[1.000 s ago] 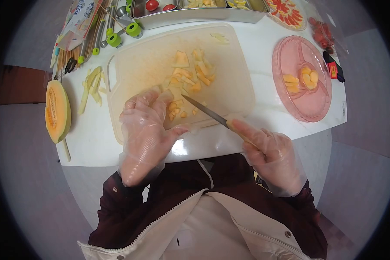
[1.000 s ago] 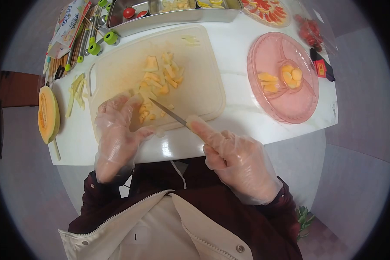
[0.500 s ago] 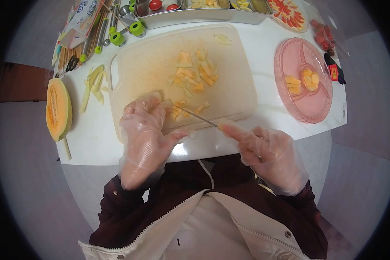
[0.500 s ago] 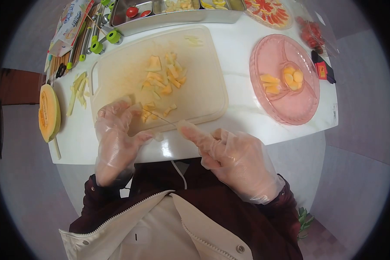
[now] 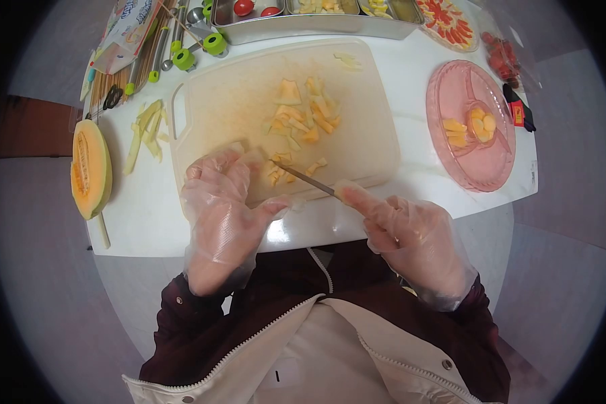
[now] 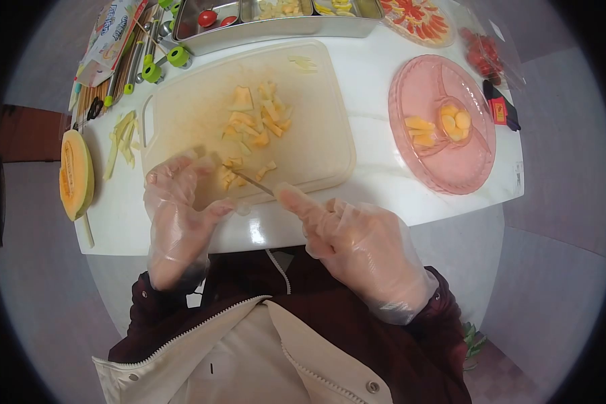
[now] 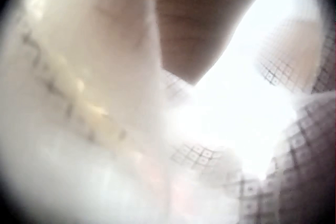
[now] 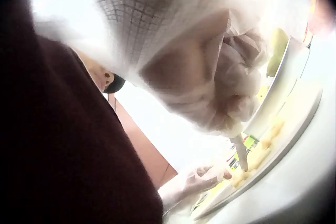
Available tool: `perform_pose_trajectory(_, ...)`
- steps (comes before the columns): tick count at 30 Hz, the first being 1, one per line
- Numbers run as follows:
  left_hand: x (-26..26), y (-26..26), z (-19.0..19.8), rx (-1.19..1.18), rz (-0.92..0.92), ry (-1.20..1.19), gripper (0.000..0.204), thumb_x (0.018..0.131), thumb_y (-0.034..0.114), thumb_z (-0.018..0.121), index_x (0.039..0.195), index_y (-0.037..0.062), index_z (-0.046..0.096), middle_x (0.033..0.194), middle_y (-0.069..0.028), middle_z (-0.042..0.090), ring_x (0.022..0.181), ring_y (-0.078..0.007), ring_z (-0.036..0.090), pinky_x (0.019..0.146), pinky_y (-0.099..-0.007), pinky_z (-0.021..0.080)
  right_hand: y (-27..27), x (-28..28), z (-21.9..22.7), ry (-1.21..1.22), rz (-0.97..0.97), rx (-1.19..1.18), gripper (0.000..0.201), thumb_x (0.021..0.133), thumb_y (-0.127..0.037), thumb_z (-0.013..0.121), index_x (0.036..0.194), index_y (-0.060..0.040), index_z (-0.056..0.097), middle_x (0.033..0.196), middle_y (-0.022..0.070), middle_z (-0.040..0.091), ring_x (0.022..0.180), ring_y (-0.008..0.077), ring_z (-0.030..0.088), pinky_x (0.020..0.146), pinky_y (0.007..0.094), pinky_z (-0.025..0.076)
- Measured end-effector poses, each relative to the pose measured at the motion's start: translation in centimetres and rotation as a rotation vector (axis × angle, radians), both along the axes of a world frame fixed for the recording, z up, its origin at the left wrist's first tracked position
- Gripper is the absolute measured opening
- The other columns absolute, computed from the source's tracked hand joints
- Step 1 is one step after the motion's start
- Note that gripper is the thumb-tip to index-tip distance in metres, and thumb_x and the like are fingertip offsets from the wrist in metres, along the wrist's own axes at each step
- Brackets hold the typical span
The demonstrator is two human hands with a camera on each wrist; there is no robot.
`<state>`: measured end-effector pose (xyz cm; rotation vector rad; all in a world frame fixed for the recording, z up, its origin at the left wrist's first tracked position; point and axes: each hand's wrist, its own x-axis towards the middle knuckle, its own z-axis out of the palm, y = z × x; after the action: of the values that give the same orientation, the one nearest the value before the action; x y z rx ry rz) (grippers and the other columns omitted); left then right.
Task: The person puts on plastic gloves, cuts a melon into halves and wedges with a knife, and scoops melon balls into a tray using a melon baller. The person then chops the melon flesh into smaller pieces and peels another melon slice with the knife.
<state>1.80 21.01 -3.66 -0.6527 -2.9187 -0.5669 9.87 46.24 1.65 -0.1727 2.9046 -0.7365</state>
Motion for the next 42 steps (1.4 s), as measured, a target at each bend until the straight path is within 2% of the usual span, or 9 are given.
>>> perform_pose_trajectory(3,-0.2,0.1,-0.1,-0.026,-0.062,0.006,0.067,0.068,0.043,0.088,0.121,0.0035,0.075,0.125,-0.0225,0.064,0.118,-0.0373,0.056,0.102,-0.0477,0.041,0.4,0.2,-0.7,-0.026,-0.056,-0.158,0.054,0.082,0.000,0.071,0.134,-0.0150,0.072,0.086,0.0104,0.073,0.072,0.0280,0.069,0.069,0.0373,0.056)
perform_pose_trajectory(7,-0.4,-0.1,-0.2,-0.079,-0.116,-0.009,0.068,0.068,0.042,0.088,0.123,0.0050,0.075,0.125,-0.0229,0.063,0.120,-0.0364,0.056,0.103,-0.0470,0.041,1.6,0.6,-0.4,-0.010,-0.080,-0.190,0.048,0.085,0.000,0.069,0.131,-0.0116,0.073,0.095,0.0126,0.075,0.077,0.0297,0.070,0.073,0.0354,0.056)
perform_pose_trajectory(10,-0.3,0.2,-0.3,-0.018,-0.054,-0.042,0.070,0.067,0.042,0.088,0.126,0.0071,0.074,0.126,-0.0227,0.063,0.120,-0.0363,0.056,0.104,-0.0468,0.040,2.0,0.7,-0.1,-0.029,-0.160,-0.270,0.047,0.086,0.001,0.067,0.131,-0.0116,0.073,0.093,0.0129,0.074,0.076,0.0303,0.068,0.072,0.0349,0.054)
perform_pose_trajectory(13,-0.4,0.6,-0.3,-0.034,-0.048,0.018,0.072,0.067,0.042,0.089,0.129,0.0082,0.072,0.127,-0.0221,0.063,0.121,-0.0363,0.055,0.104,-0.0468,0.039,1.9,0.6,-0.6,0.013,-0.182,-0.171,0.047,0.086,0.001,0.067,0.131,-0.0121,0.073,0.089,0.0136,0.072,0.074,0.0305,0.066,0.072,0.0356,0.053)
perform_pose_trajectory(15,-0.5,0.7,-0.1,-0.059,-0.082,-0.017,0.074,0.067,0.042,0.090,0.131,0.0089,0.070,0.128,-0.0216,0.063,0.121,-0.0365,0.054,0.104,-0.0475,0.039,1.9,0.6,-1.1,0.086,-0.123,-0.111,0.054,0.086,-0.006,0.069,0.138,-0.0226,0.070,0.075,0.0076,0.065,0.066,0.0279,0.066,0.063,0.0407,0.056)
perform_pose_trajectory(30,-1.0,1.4,-0.4,-0.085,-0.111,-0.079,0.081,0.066,0.045,0.092,0.136,0.0123,0.068,0.140,-0.0176,0.058,0.130,-0.0395,0.049,0.107,-0.0490,0.039,2.3,0.8,0.5,0.053,-0.029,-0.083,0.068,0.076,-0.002,0.072,0.139,-0.0268,0.069,0.072,0.0028,0.063,0.062,0.0229,0.063,0.059,0.0373,0.054)
perform_pose_trajectory(31,-1.0,1.5,-0.4,-0.084,-0.113,-0.079,0.081,0.066,0.045,0.092,0.136,0.0123,0.068,0.140,-0.0176,0.058,0.130,-0.0395,0.049,0.107,-0.0490,0.039,2.3,0.9,0.5,0.053,-0.030,-0.082,0.068,0.076,-0.002,0.072,0.139,-0.0268,0.069,0.072,0.0028,0.063,0.062,0.0229,0.063,0.059,0.0373,0.054)
perform_pose_trajectory(33,-1.0,1.7,-0.4,-0.119,-0.110,-0.117,0.084,0.066,0.047,0.092,0.138,0.0140,0.066,0.142,-0.0161,0.057,0.131,-0.0388,0.048,0.109,-0.0497,0.038,2.3,1.1,0.2,0.035,-0.037,-0.131,0.048,0.082,0.003,0.070,0.126,-0.0162,0.076,0.069,0.0090,0.059,0.060,0.0258,0.057,0.061,0.0375,0.048)
perform_pose_trajectory(42,-1.3,2.0,0.0,-0.124,-0.063,-0.140,0.084,0.066,0.046,0.092,0.138,0.0127,0.066,0.142,-0.0165,0.057,0.132,-0.0382,0.048,0.110,-0.0498,0.036,2.1,1.0,0.6,0.058,-0.081,-0.122,0.048,0.082,0.002,0.069,0.126,-0.0147,0.075,0.073,0.0096,0.062,0.063,0.0277,0.061,0.061,0.0387,0.049)
